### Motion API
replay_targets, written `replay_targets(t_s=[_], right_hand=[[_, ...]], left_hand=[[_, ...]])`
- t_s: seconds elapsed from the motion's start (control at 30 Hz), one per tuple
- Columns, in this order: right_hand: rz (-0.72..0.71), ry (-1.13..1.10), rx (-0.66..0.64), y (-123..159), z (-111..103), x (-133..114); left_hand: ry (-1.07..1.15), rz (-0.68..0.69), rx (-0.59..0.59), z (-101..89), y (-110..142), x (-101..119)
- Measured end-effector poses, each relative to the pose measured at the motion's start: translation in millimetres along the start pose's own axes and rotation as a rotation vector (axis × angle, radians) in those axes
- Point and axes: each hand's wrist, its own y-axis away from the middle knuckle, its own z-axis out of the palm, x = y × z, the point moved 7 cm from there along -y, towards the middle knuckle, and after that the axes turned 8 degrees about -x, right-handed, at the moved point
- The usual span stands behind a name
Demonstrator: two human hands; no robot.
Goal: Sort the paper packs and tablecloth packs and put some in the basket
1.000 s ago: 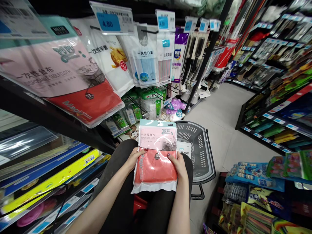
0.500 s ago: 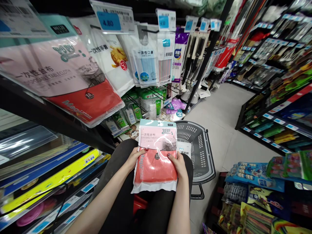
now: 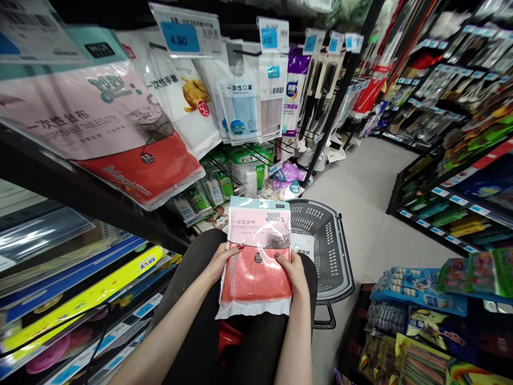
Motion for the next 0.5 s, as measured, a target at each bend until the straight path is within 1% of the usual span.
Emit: replay_targets(t_s=[0.5], right_hand=[[-0.001,-0.002,0.015,0.5,-0.6,-0.4]], left_hand=[[0.003,0.012,-0.007,-0.4,-0.4,-0.9]])
